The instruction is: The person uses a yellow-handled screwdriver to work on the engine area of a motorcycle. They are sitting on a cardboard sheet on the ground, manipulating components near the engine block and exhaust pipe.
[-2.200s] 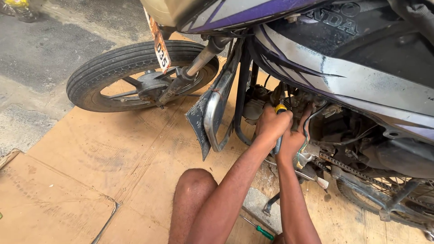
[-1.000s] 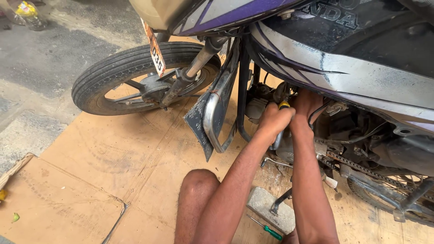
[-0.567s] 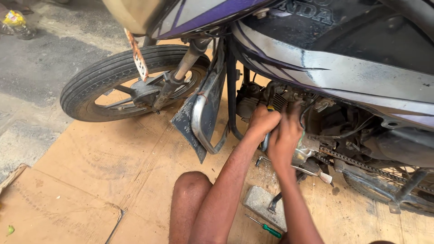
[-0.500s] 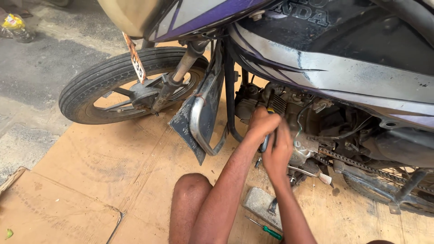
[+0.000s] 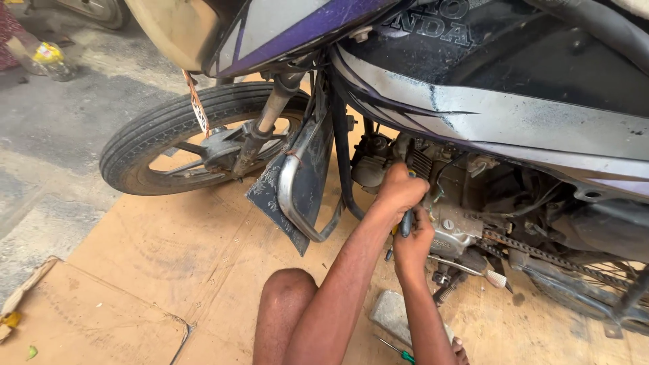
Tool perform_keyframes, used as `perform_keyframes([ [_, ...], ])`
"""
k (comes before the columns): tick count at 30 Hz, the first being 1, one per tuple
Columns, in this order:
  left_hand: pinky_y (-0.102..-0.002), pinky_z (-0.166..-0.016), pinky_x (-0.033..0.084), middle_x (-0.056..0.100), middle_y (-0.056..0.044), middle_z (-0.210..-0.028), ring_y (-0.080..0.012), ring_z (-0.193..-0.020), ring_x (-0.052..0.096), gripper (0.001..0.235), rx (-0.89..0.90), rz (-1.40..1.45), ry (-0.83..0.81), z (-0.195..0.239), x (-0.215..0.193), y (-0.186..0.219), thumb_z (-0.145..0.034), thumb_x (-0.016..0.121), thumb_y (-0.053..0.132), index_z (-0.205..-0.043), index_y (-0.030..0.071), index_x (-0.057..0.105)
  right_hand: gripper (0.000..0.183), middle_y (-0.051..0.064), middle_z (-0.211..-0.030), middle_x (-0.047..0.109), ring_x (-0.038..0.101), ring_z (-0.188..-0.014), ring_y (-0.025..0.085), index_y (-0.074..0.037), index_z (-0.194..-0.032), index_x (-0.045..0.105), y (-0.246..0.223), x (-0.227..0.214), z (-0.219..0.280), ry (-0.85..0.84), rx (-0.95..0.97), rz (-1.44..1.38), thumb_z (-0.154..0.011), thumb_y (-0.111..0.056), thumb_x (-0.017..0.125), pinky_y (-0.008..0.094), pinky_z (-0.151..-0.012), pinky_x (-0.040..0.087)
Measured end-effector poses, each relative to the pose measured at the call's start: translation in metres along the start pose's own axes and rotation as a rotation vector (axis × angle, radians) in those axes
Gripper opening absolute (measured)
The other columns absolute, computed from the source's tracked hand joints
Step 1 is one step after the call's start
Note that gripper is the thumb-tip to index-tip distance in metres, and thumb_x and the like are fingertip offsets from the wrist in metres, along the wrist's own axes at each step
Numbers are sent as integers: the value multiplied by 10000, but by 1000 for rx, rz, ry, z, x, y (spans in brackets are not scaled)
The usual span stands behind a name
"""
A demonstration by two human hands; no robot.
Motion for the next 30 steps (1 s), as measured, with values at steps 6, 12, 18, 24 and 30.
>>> perform_keyframes([
  [6,-416,-634,561,699,-186,-867,-261,-763,697,263,-25,15,-75,10,-9,21,-711,649,56,-931,-88,637,186,50,-984,652,576,-869,90,59,-1119,636,-5,6,-1,44,15,-142,-941,60,582,271,-728,480],
  [12,-404,-710,544,707,-171,-896,-266,-825,691,275,20,-4,-100,5,-11,19,-743,630,68,-986,-60,656,222,33,-1019,642,573,-877,74,7,-1236,624,-3,7,-9,107,104,-251,-1083,-86,493,245,-747,489],
  [18,-402,-784,540,738,-193,-956,-292,-886,701,328,63,-58,-102,7,-10,13,-757,595,75,-1057,-35,672,257,55,-1099,645,580,-958,99,4,-1282,593,12,10,-2,113,165,-390,-1105,-148,487,268,-821,494],
  [24,-378,-864,534,746,-181,-1054,-280,-973,700,431,90,-47,-43,-1,-17,13,-770,629,122,-1182,0,672,609,116,-1315,576,538,-1239,207,-2,-1376,493,-27,18,3,-4,210,-720,-1072,-505,332,378,-1073,415],
  [30,-369,-927,527,749,-171,-1149,-266,-1055,702,439,159,-27,-76,-12,-24,2,-863,650,233,-1229,-7,684,869,146,-1457,418,401,-1400,257,-23,-1547,289,-57,17,15,-220,107,-737,-964,-630,504,435,-1180,304],
])
Point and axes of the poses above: each hand's wrist, its own z-axis away from the middle knuckle, its own x-axis out of the palm, y = z × x, the point moved 1 cm from there along -z, towards the middle knuckle
